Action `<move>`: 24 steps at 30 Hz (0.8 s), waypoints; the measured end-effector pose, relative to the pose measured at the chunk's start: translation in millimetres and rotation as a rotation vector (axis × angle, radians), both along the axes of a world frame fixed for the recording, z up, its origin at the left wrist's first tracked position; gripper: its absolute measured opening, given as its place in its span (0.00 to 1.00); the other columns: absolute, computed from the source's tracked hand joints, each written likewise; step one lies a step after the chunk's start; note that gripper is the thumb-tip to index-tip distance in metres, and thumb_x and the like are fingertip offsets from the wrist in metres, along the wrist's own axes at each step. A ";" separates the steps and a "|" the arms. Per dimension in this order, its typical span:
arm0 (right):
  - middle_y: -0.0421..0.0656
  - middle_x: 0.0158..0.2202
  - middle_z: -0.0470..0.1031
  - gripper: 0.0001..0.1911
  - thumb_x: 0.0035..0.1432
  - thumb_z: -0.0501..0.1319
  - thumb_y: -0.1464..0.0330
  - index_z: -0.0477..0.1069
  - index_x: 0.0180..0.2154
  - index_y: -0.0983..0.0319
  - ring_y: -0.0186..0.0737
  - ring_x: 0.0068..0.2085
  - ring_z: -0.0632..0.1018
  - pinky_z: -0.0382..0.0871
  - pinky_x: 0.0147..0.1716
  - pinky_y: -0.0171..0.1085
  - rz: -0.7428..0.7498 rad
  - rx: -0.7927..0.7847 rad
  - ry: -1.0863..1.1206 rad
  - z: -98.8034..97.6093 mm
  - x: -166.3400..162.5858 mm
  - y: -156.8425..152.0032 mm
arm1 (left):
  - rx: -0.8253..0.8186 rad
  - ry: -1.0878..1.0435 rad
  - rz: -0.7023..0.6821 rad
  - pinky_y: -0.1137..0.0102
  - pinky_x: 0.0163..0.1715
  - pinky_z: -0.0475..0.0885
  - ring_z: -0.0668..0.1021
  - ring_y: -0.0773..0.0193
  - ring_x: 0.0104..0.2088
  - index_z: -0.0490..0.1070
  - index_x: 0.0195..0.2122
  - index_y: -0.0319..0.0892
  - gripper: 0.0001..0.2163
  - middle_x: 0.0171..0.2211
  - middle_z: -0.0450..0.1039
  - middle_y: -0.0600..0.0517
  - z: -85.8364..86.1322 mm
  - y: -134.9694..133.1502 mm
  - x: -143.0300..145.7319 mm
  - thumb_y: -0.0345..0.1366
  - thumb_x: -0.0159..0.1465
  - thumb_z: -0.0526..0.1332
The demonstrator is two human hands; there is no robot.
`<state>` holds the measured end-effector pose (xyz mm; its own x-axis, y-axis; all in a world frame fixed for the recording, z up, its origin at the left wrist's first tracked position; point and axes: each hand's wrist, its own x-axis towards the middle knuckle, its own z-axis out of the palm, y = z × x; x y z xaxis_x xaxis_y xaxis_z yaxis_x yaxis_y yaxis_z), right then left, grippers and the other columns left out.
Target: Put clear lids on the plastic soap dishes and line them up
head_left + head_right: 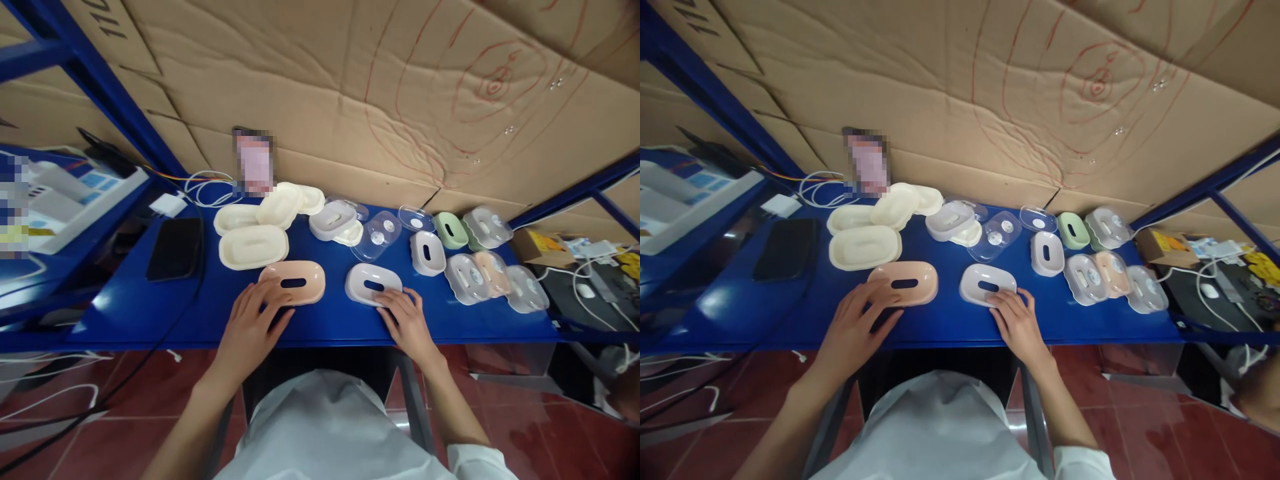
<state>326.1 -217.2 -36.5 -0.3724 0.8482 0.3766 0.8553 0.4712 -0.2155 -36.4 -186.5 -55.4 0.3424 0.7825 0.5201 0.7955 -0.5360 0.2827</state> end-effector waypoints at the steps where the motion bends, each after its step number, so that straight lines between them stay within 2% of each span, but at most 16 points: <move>1: 0.47 0.59 0.81 0.14 0.77 0.58 0.67 0.72 0.60 0.56 0.48 0.62 0.79 0.58 0.67 0.53 0.005 -0.012 0.010 1.0 0.7 1.9 | 0.004 -0.016 -0.010 0.47 0.65 0.71 0.75 0.44 0.65 0.73 0.58 0.45 0.13 0.66 0.71 0.39 0.9 1.4 -1.6 0.34 0.74 0.62; 3: 0.48 0.63 0.78 0.17 0.78 0.56 0.67 0.70 0.64 0.56 0.48 0.65 0.77 0.58 0.68 0.53 -0.014 0.002 0.029 5.7 2.5 9.2 | 0.015 -0.050 0.019 0.47 0.66 0.70 0.74 0.45 0.66 0.71 0.62 0.46 0.16 0.66 0.70 0.39 3.3 6.8 -7.2 0.31 0.74 0.59; 7: 0.49 0.64 0.77 0.19 0.78 0.54 0.69 0.70 0.65 0.56 0.49 0.67 0.75 0.59 0.68 0.53 -0.067 0.075 0.054 14.6 -2.8 22.5 | 0.007 0.004 0.224 0.42 0.66 0.66 0.71 0.39 0.68 0.69 0.67 0.41 0.21 0.69 0.68 0.36 4.8 27.8 -26.9 0.30 0.75 0.53; 9: 0.49 0.65 0.76 0.19 0.78 0.55 0.67 0.70 0.65 0.56 0.49 0.67 0.74 0.60 0.68 0.53 -0.024 0.079 0.024 13.7 -15.8 23.4 | -0.025 0.061 0.271 0.41 0.66 0.65 0.72 0.37 0.67 0.71 0.65 0.39 0.20 0.67 0.71 0.36 2.9 38.6 -35.1 0.31 0.75 0.53; 13: 0.50 0.73 0.67 0.24 0.76 0.59 0.62 0.68 0.69 0.53 0.53 0.72 0.68 0.57 0.70 0.56 0.117 0.064 -0.147 2.3 -58.8 15.2 | -0.054 0.072 0.288 0.50 0.61 0.70 0.77 0.43 0.60 0.77 0.57 0.40 0.15 0.56 0.80 0.41 -2.3 47.8 -39.3 0.35 0.76 0.55; 15: 0.48 0.75 0.63 0.26 0.76 0.60 0.63 0.66 0.71 0.52 0.53 0.74 0.65 0.54 0.73 0.58 0.164 0.065 -0.214 -3.4 -81.8 10.1 | -0.033 0.082 0.315 0.50 0.61 0.69 0.78 0.43 0.58 0.79 0.53 0.41 0.13 0.52 0.81 0.41 -4.3 45.3 -38.1 0.37 0.76 0.57; 19: 0.46 0.74 0.65 0.30 0.73 0.56 0.74 0.62 0.73 0.57 0.47 0.75 0.61 0.50 0.75 0.57 0.260 0.060 -0.257 -5.9 -109.9 4.9 | 0.022 0.120 0.367 0.48 0.61 0.68 0.79 0.42 0.56 0.79 0.52 0.41 0.13 0.51 0.81 0.40 -6.4 31.6 -39.0 0.39 0.76 0.58; 21: 0.47 0.72 0.68 0.28 0.75 0.56 0.72 0.63 0.73 0.57 0.45 0.74 0.64 0.47 0.76 0.56 0.222 0.040 -0.242 -3.3 -107.6 5.2 | 0.032 0.130 0.396 0.48 0.60 0.69 0.79 0.41 0.56 0.79 0.53 0.40 0.13 0.51 0.81 0.39 -6.5 22.8 -41.7 0.39 0.76 0.58; 24: 0.47 0.69 0.72 0.24 0.77 0.57 0.65 0.65 0.71 0.54 0.47 0.71 0.68 0.40 0.76 0.60 0.062 0.037 -0.205 -0.2 -83.5 7.9 | 0.019 0.128 0.406 0.47 0.59 0.70 0.78 0.40 0.56 0.78 0.53 0.41 0.13 0.52 0.80 0.39 -6.0 9.8 -46.0 0.40 0.76 0.58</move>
